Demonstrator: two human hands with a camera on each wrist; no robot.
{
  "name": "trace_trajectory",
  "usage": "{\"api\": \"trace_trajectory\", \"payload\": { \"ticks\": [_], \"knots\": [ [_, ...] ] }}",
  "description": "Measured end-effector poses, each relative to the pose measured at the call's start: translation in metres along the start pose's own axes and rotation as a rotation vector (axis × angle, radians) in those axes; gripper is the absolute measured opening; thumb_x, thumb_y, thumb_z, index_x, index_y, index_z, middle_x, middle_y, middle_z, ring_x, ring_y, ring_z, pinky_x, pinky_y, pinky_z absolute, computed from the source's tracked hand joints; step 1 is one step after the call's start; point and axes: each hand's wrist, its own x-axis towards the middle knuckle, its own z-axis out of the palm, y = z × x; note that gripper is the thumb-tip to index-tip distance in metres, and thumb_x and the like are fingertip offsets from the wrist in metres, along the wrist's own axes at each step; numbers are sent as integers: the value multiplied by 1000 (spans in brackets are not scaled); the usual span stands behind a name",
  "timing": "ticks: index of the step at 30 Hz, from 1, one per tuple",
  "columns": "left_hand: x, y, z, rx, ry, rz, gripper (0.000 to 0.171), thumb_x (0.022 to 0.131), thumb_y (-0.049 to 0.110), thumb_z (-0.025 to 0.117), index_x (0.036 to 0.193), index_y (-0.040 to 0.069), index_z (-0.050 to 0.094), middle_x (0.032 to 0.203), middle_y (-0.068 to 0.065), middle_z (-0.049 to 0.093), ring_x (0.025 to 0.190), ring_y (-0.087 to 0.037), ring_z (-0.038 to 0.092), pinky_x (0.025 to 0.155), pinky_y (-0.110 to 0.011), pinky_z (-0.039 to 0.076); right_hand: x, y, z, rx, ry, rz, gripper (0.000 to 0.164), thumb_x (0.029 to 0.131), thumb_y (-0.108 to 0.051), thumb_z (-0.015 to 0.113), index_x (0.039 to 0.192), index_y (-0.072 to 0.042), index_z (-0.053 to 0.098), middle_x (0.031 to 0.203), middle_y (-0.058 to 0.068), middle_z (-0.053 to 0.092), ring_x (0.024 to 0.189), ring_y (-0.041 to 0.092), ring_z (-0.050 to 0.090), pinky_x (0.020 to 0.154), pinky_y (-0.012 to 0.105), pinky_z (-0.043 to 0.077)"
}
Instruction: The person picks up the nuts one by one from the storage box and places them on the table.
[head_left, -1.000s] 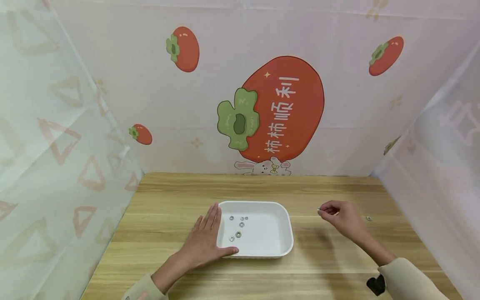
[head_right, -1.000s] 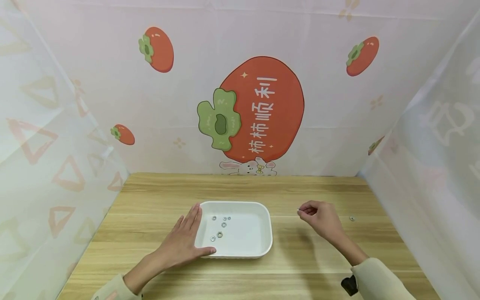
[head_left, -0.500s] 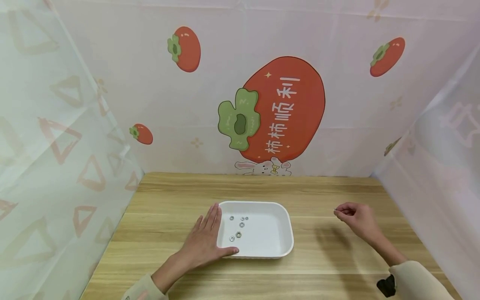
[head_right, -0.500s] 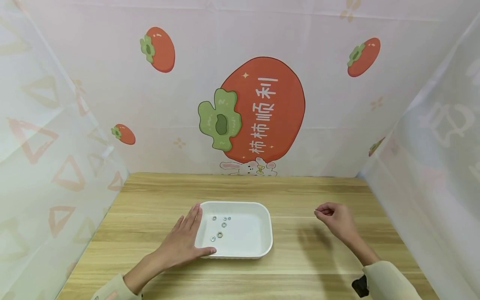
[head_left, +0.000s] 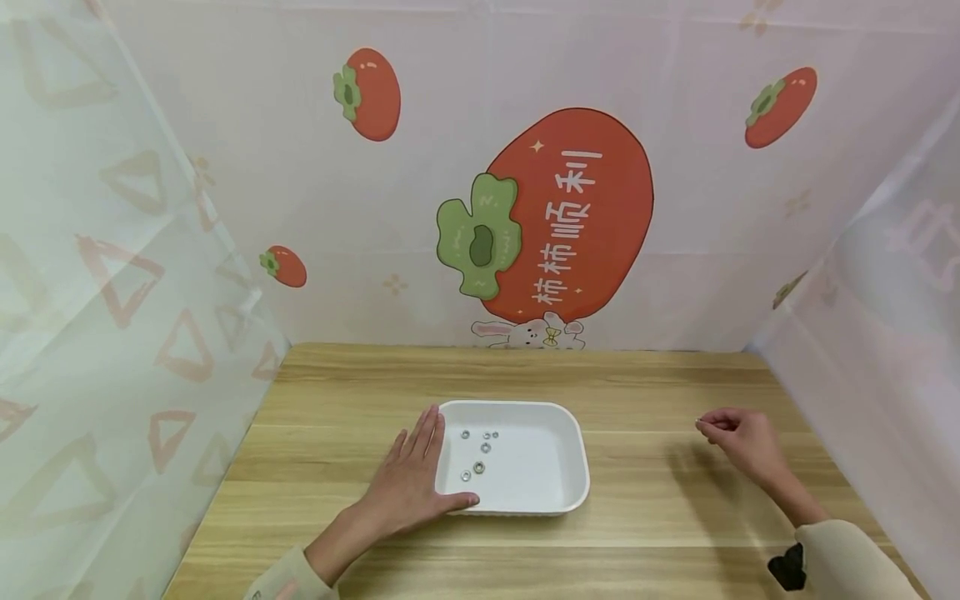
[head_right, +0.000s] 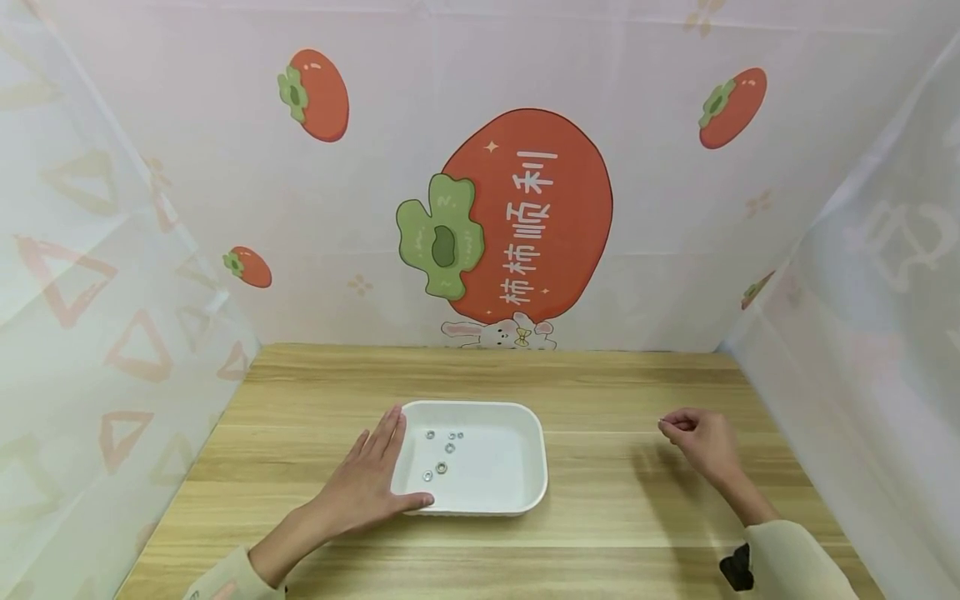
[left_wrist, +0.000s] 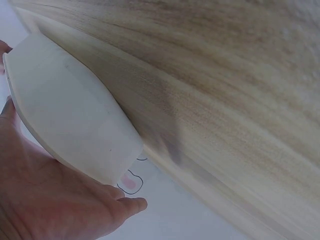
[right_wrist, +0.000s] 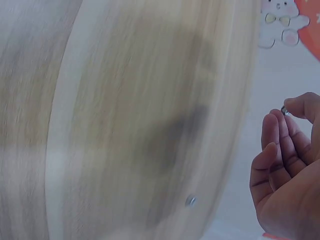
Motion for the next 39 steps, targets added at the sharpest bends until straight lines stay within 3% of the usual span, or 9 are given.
{"api": "trace_trajectory", "payload": {
  "ticks": [9, 16, 26, 39],
  "knots": [
    [-1, 0, 0, -11, -1, 3, 132, 83, 84, 65, 168, -3, 13, 177, -18, 7, 164, -32, 10, 130, -58, 18, 1, 27, -5, -64, 16, 13, 17, 96, -12, 76, 96, 4, 79, 79, 13, 77, 62, 10, 68, 53, 24, 49],
    [-2, 0, 0, -22, 3, 11, 133, 83, 83, 66, 168, -4, 13, 177, -20, 9, 164, -34, 12, 129, -59, 19, 1, 43, -12, -149, 26, -8, 15, 94, -11, 77, 91, 3, 79, 81, 13, 78, 63, -3, 60, 57, 23, 51],
    [-1, 0, 1, -19, 4, 3, 133, 82, 84, 65, 168, -3, 13, 177, -18, 8, 164, -31, 9, 130, -58, 17, 1, 61, -24, -264, -34, 18, 17, 95, -17, 73, 88, -3, 79, 85, 11, 78, 70, 14, 64, 60, 32, 50],
    [-1, -1, 1, -38, 41, 33, 133, 82, 85, 64, 167, -5, 16, 177, -21, 11, 163, -35, 14, 129, -60, 20, 7, 68, -31, -335, -108, 90, 20, 92, -21, 73, 92, -1, 78, 87, 13, 77, 72, 23, 67, 60, 40, 53]
  ]
}}
